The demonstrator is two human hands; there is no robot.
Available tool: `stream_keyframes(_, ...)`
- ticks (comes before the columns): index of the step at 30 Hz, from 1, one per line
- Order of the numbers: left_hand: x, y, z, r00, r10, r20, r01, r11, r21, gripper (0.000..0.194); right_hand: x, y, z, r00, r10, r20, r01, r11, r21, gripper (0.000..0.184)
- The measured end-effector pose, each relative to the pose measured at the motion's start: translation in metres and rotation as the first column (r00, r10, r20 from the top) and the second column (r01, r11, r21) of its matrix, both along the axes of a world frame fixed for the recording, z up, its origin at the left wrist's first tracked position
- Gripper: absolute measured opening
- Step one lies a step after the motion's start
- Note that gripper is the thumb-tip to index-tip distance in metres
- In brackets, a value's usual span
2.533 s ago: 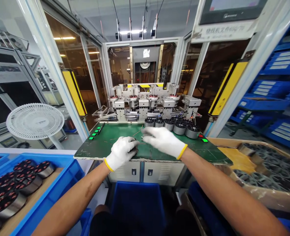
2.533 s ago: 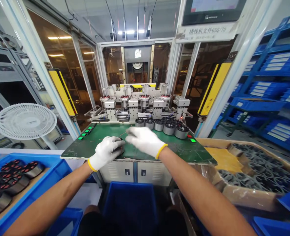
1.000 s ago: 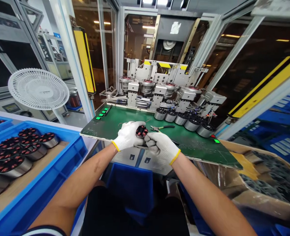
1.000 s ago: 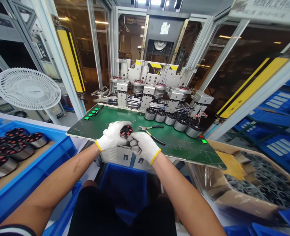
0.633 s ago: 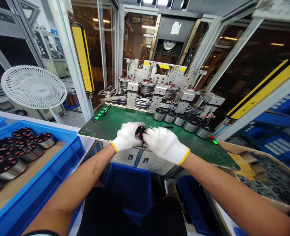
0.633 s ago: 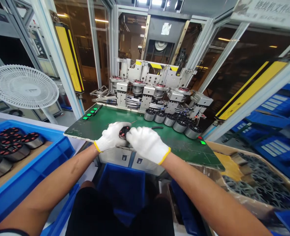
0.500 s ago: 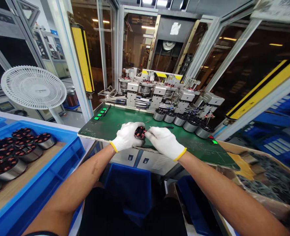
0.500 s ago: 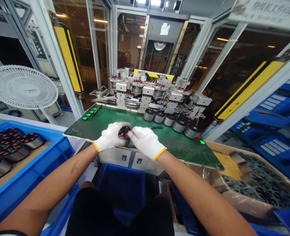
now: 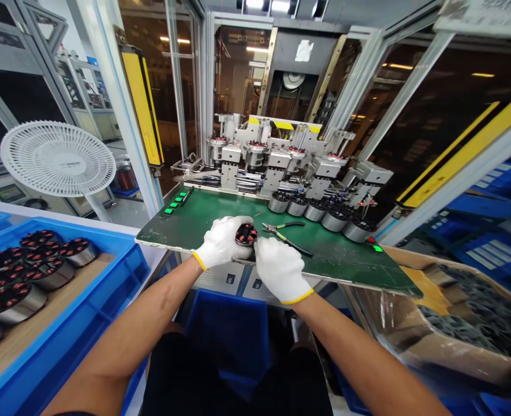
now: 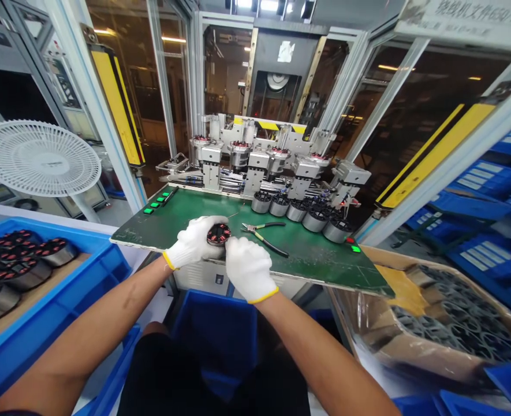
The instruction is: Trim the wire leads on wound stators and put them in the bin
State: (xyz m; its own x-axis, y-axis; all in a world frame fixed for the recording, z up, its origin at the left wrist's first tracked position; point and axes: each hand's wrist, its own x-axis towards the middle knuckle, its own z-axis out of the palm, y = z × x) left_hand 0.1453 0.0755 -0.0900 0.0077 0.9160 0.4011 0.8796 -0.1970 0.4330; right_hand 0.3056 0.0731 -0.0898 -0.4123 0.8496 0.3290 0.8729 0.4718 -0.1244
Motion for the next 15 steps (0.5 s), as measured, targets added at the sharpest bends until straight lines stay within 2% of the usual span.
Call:
stream_keyframes(1,0.001,0.000,0.000,1.000,-0.002,-0.004,0.002,1.000,0.002,0.059,-0.001,0.006,0.001,0.997,0.025,-0.070,-0.032,0.993,-0.111,0.040)
stream_keyframes(3,0.001,-0.002,0.002,1.000,-0.007,-0.017,0.007,1.000,-0.003,0.059,-0.001,0.015,0.004,0.972,0.081,-0.220,-0.151,0.935,-0.321,0.044)
stream_keyframes(5,0.002,-0.003,0.004,1.000,0.003,-0.025,-0.003,1.000,-0.022,0.061,0.005,0.021,0.008,0.954,0.140,-0.265,-0.238,0.893,-0.382,0.045)
stream_keyframes(7,0.002,-0.004,0.006,1.000,0.019,-0.023,-0.020,0.999,-0.040,0.062,0.014,0.022,0.016,0.961,0.159,-0.225,-0.223,0.929,-0.296,0.039)
stream_keyframes(9,0.002,-0.004,0.007,1.000,0.016,-0.013,-0.016,0.999,-0.052,0.063,0.023,0.020,0.027,0.977,0.192,-0.095,-0.204,0.970,-0.131,0.031)
stream_keyframes(11,0.002,-0.003,0.007,1.000,0.005,0.001,-0.005,0.998,-0.061,0.062,0.026,0.016,0.038,0.953,0.280,0.118,-0.282,0.959,0.000,0.028)
stream_keyframes(13,0.002,-0.003,0.007,1.000,-0.012,0.005,0.012,0.997,-0.074,0.062,0.023,0.015,0.046,0.891,0.380,0.249,-0.396,0.918,0.015,0.025)
stream_keyframes(14,0.002,-0.003,0.007,1.000,-0.013,0.006,0.013,0.997,-0.078,0.063,0.019,0.016,0.048,0.901,0.401,0.168,-0.400,0.916,-0.040,0.023)
stream_keyframes(15,0.002,-0.003,0.007,1.000,-0.011,0.007,0.012,0.997,-0.078,0.063,0.014,0.017,0.047,0.927,0.375,0.007,-0.372,0.921,-0.116,0.022)
